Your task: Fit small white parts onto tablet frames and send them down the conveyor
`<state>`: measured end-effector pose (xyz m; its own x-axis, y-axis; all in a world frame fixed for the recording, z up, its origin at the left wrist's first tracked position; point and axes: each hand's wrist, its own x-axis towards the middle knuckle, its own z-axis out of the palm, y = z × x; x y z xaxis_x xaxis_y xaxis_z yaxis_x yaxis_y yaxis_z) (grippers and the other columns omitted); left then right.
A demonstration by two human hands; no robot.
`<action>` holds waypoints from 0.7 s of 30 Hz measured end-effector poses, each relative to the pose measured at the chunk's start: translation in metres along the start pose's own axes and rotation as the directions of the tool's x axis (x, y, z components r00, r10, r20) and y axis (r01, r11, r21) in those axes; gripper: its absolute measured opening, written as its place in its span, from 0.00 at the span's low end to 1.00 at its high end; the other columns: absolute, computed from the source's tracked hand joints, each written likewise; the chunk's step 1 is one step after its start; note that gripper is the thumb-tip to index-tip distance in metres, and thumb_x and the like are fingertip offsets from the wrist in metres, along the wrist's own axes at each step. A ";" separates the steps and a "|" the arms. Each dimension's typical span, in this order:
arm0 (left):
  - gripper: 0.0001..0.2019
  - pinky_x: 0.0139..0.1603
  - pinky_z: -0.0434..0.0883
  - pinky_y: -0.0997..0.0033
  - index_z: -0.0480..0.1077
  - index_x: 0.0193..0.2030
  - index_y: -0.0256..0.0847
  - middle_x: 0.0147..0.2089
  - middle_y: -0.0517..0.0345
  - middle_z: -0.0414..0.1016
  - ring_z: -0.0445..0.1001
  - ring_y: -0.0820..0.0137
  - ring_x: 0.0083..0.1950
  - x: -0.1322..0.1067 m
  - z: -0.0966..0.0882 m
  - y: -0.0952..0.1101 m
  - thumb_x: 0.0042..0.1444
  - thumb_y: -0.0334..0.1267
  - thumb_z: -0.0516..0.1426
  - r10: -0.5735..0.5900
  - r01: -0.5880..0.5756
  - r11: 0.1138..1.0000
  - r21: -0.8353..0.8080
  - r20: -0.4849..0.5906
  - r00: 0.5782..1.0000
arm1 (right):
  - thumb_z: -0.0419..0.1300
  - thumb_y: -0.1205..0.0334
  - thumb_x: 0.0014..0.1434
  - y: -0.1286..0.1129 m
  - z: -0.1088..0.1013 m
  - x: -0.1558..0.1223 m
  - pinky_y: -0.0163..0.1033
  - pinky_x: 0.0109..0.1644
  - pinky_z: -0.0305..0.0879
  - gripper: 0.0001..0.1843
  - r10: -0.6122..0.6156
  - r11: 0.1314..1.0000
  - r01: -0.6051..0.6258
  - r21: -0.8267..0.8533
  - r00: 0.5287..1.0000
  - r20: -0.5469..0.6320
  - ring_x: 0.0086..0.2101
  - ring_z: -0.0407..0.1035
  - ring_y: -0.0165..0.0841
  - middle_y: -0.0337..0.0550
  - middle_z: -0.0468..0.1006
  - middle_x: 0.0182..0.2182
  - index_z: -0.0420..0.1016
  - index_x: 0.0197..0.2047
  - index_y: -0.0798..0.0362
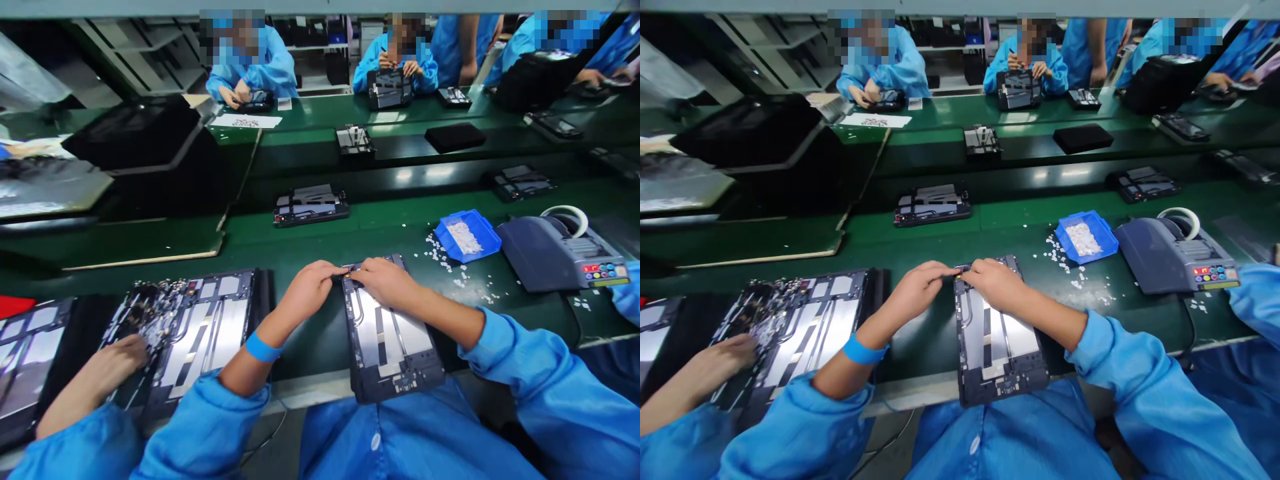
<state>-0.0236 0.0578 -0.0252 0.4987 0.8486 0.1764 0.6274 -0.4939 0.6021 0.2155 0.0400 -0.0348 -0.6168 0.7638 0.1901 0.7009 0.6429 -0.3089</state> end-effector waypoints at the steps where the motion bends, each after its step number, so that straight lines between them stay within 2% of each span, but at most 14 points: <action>1: 0.25 0.58 0.75 0.61 0.82 0.52 0.47 0.49 0.54 0.83 0.79 0.63 0.51 0.002 -0.001 -0.002 0.60 0.23 0.49 0.000 0.000 1.000 -0.026 0.007 1.000 | 0.53 0.67 0.74 0.001 0.001 0.001 0.39 0.51 0.62 0.16 0.006 1.000 -0.006 -0.015 1.000 -0.008 0.42 0.69 0.36 0.48 0.77 0.42 0.79 0.56 0.51; 4: 0.23 0.59 0.75 0.57 0.82 0.50 0.46 0.49 0.53 0.83 0.79 0.61 0.52 0.007 -0.003 -0.001 0.59 0.25 0.50 0.010 -0.010 1.000 0.012 0.029 1.000 | 0.52 0.66 0.75 0.004 0.005 0.004 0.39 0.48 0.62 0.17 0.003 0.997 -0.004 -0.071 1.000 -0.017 0.40 0.68 0.36 0.46 0.76 0.41 0.78 0.58 0.50; 6: 0.21 0.60 0.75 0.57 0.82 0.49 0.44 0.49 0.53 0.84 0.79 0.61 0.53 0.009 -0.005 0.004 0.60 0.26 0.50 -0.008 0.007 0.999 0.039 0.048 0.999 | 0.52 0.66 0.74 0.006 0.006 0.004 0.39 0.47 0.61 0.17 -0.044 0.993 0.045 -0.108 0.999 0.006 0.40 0.67 0.36 0.45 0.75 0.41 0.77 0.59 0.49; 11: 0.18 0.60 0.74 0.61 0.80 0.49 0.45 0.52 0.56 0.84 0.80 0.62 0.55 0.010 -0.011 0.015 0.63 0.31 0.50 -0.158 0.165 0.985 -0.058 0.115 0.981 | 0.54 0.68 0.72 0.006 -0.005 0.000 0.40 0.44 0.61 0.19 -0.145 0.968 0.160 -0.191 0.985 0.089 0.40 0.64 0.37 0.48 0.74 0.44 0.73 0.63 0.49; 13: 0.16 0.56 0.75 0.63 0.78 0.51 0.44 0.51 0.56 0.84 0.81 0.62 0.52 0.014 -0.012 0.015 0.64 0.35 0.51 -0.235 0.247 0.963 -0.103 0.115 0.965 | 0.54 0.69 0.72 0.006 -0.012 0.000 0.40 0.41 0.61 0.21 -0.155 0.953 0.181 -0.243 0.980 0.124 0.41 0.64 0.39 0.49 0.74 0.43 0.72 0.65 0.49; 16: 0.15 0.44 0.75 0.65 0.77 0.52 0.40 0.43 0.54 0.84 0.81 0.63 0.42 0.025 -0.012 0.010 0.62 0.38 0.54 -0.339 0.355 0.925 -0.138 0.129 0.932 | 0.54 0.68 0.72 0.009 -0.018 0.002 0.40 0.39 0.60 0.22 -0.172 0.947 0.207 -0.246 0.972 0.158 0.41 0.64 0.40 0.50 0.74 0.44 0.72 0.66 0.48; 21: 0.10 0.32 0.69 0.70 0.77 0.36 0.38 0.31 0.56 0.78 0.76 0.67 0.32 0.046 -0.010 0.002 0.56 0.42 0.58 -0.376 0.450 0.858 -0.247 0.293 0.879 | 0.53 0.69 0.72 0.024 -0.009 0.000 0.39 0.44 0.62 0.21 -0.186 0.969 0.201 -0.142 0.977 0.108 0.41 0.64 0.37 0.48 0.75 0.45 0.74 0.64 0.47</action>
<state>-0.0054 0.0981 -0.0083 0.3776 0.8760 -0.3002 0.6151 0.0050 0.7884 0.2351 0.0560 -0.0334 -0.7715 0.6199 0.1430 0.6065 0.7845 -0.1289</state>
